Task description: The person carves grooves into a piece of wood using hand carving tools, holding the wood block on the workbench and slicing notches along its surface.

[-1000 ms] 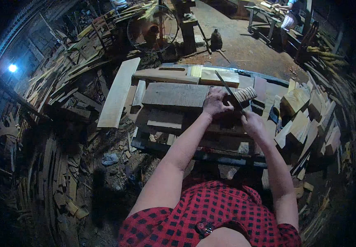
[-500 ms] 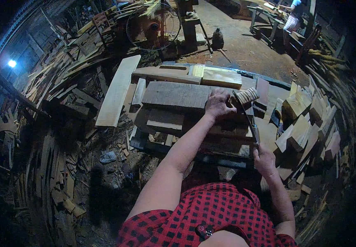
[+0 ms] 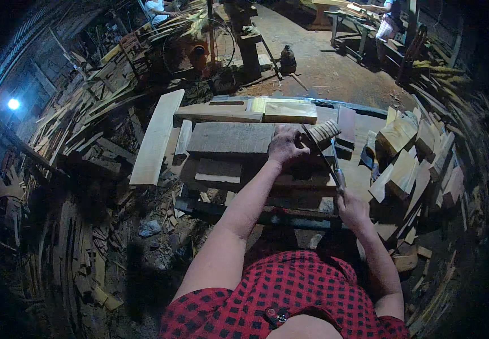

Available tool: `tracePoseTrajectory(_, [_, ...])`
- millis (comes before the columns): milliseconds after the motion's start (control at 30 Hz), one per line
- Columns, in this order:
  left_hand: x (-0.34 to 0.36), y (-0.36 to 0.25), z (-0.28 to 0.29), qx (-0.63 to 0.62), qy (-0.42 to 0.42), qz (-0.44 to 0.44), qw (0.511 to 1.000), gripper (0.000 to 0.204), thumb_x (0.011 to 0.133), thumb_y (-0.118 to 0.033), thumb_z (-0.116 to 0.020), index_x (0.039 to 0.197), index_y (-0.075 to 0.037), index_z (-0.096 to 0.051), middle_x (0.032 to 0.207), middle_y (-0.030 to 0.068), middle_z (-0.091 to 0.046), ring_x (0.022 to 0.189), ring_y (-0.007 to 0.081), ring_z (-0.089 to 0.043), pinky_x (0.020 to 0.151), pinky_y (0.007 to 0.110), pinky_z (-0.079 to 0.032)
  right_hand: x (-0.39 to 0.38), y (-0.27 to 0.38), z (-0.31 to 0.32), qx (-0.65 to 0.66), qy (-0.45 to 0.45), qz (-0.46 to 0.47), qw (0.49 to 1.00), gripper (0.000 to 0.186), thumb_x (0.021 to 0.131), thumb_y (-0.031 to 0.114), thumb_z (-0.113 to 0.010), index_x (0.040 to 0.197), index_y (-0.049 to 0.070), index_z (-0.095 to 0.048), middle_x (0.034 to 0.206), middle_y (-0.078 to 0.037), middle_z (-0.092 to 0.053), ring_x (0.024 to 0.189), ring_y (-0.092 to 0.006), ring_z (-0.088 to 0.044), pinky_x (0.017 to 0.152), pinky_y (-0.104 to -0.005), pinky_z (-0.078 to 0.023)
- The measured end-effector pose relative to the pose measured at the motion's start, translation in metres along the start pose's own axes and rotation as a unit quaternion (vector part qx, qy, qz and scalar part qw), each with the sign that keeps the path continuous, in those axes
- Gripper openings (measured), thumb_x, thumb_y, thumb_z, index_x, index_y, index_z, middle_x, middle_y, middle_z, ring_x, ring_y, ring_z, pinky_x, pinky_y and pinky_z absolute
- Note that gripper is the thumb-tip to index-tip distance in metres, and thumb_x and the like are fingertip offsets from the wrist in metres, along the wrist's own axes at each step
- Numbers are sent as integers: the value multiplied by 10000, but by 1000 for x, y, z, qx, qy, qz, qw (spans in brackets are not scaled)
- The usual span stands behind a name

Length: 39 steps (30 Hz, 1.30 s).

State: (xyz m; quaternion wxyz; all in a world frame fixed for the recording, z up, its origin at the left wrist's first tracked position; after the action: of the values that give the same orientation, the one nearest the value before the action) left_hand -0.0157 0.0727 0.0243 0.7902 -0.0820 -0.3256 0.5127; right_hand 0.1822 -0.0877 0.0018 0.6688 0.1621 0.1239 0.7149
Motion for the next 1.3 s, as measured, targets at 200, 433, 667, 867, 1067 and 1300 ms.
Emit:
tracePoseTrajectory(200, [2, 0, -2, 10, 3, 7, 1000, 502, 582, -461, -701, 894, -85, -588, 1027, 120, -546, 1062, 319, -472, 918, 419, -408, -13, -2, 10, -32, 39, -27, 998, 202, 866, 234, -490, 909, 41, -534, 757, -216, -613, 726, -409, -604, 671, -510, -473])
tracePoseTrajectory(433, [-1, -9, -4, -7, -14, -23, 1000, 488, 596, -456, -660, 915, -93, -592, 1035, 131, -552, 1029, 326, -493, 902, 423, -413, 32, 28, 24, -18, 37, -38, 998, 274, 875, 278, -472, 887, 25, -574, 782, -235, -615, 779, -417, -604, 715, -508, -465])
tracePoseTrajectory(667, [3, 10, -10, -3, -13, -2, 1000, 511, 568, -404, -766, 902, -61, -590, 913, 129, -601, 916, 320, -550, 801, 414, -442, 1, 2, 8, -5, 18, -28, 999, 256, 871, 275, -499, 941, 35, -553, 747, -218, -620, 741, -405, -614, 677, -504, -478])
tracePoseTrajectory(867, [0, -5, -5, -1, -14, -42, 999, 373, 607, -313, -710, 861, -69, -588, 850, 119, -556, 905, 324, -506, 793, 401, -424, -32, -3, 20, -23, 24, -22, 999, 225, 844, 229, -527, 942, 28, -552, 737, -218, -621, 719, -388, -627, 652, -490, -496])
tracePoseTrajectory(1067, [2, -8, -1, -26, -25, -39, 999, 353, 609, -298, -673, 868, -74, -588, 884, 131, -562, 914, 323, -508, 812, 412, -427, 36, 11, 13, 15, 21, -19, 999, 220, 848, 224, -492, 924, 40, -586, 806, -196, -638, 781, -375, -632, 672, -466, -512])
tracePoseTrajectory(1300, [0, -8, -3, -15, -25, -39, 999, 409, 588, -332, -691, 894, -80, -592, 938, 131, -567, 937, 324, -508, 843, 415, -433, 88, 34, -5, 17, 44, -27, 999, 269, 871, 267, -463, 1009, 64, -573, 861, -222, -623, 835, -399, -606, 721, -514, -463])
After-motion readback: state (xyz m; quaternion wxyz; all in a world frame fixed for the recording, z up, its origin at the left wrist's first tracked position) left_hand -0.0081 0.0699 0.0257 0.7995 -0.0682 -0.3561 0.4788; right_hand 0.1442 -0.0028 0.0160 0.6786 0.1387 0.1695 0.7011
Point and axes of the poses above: each hand's wrist, its own x-axis towards the middle knuckle, its own z-axis out of the back of the hand, y = z × x, the point moved 8 cm from there along x, towards the middle knuckle
